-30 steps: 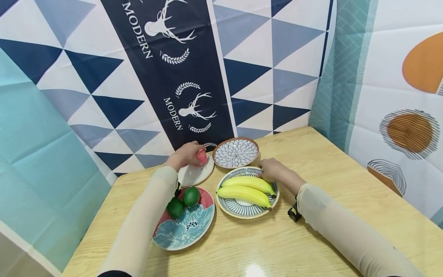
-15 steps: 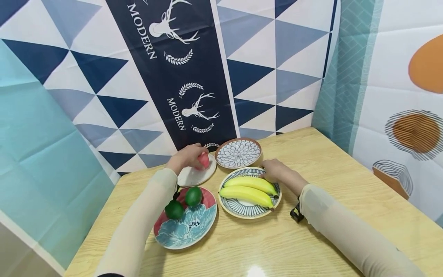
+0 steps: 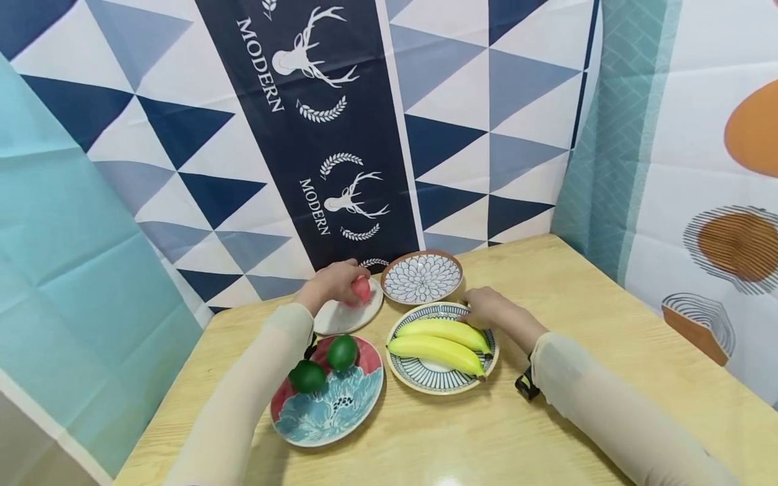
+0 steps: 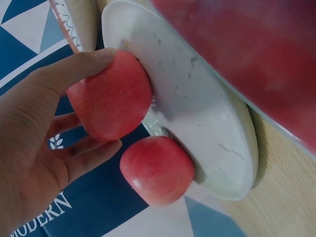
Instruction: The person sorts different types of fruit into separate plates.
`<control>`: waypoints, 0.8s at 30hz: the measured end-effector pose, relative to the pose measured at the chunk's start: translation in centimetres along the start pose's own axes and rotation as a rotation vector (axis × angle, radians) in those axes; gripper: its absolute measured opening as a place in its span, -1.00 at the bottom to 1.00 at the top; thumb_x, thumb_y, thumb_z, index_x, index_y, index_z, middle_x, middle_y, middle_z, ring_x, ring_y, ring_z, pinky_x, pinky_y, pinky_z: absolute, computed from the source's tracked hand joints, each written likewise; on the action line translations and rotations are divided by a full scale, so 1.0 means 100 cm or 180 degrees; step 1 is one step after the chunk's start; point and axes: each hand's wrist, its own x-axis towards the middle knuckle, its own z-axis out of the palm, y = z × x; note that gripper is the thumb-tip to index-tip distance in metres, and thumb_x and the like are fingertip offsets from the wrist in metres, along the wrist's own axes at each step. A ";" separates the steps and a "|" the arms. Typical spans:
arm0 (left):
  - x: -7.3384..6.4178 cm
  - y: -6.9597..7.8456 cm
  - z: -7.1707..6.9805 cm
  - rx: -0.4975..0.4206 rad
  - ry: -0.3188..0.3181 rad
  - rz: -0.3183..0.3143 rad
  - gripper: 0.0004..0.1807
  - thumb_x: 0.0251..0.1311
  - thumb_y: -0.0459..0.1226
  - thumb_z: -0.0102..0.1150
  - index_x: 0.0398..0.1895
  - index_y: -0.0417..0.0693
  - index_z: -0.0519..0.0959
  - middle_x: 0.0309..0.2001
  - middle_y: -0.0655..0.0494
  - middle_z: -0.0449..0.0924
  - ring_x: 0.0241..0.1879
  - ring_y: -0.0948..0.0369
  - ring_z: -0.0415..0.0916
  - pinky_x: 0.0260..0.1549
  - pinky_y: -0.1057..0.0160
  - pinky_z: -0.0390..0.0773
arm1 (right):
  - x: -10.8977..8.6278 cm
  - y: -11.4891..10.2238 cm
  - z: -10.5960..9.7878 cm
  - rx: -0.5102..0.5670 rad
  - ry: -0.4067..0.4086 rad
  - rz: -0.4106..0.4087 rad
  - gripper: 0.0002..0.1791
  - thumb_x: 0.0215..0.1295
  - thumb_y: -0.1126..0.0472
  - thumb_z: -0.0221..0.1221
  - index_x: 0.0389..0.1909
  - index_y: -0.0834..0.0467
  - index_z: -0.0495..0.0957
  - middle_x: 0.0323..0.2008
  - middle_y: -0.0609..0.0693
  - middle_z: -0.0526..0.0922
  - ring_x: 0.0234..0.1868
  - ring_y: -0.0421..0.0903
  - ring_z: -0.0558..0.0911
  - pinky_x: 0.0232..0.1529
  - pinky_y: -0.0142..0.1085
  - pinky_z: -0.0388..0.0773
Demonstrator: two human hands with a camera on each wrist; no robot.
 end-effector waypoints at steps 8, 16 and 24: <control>-0.004 -0.001 0.002 0.0102 0.0066 0.0066 -0.24 0.03 -0.12 0.58 0.40 0.20 0.59 0.15 0.08 0.50 0.03 0.03 0.49 0.03 0.09 0.56 | 0.018 -0.003 -0.042 0.0324 0.0271 0.0141 -0.62 0.47 0.08 0.26 -0.06 0.39 0.59 -0.34 0.25 0.66 -0.56 0.01 0.70 -0.54 -0.20 0.69; -0.003 -0.001 0.001 0.0125 0.0101 0.0119 -0.26 0.07 -0.10 0.57 0.40 0.21 0.59 0.18 0.06 0.49 0.05 0.02 0.49 0.07 0.10 0.55 | 0.061 -0.007 -0.079 0.0283 0.0380 0.0448 -0.62 0.44 0.10 0.24 -0.06 0.39 0.57 -0.09 0.39 0.62 -0.26 0.19 0.73 -0.45 -0.14 0.74; -0.005 -0.001 -0.001 0.0134 0.0108 0.0085 -0.29 0.11 -0.11 0.55 0.40 0.23 0.59 0.22 0.04 0.48 0.05 0.01 0.49 0.08 0.09 0.54 | 0.090 -0.012 -0.073 -0.0142 0.0313 0.0851 -0.57 0.42 0.12 0.23 -0.06 0.49 0.57 -0.08 0.45 0.62 -0.35 0.16 0.70 -0.38 -0.14 0.68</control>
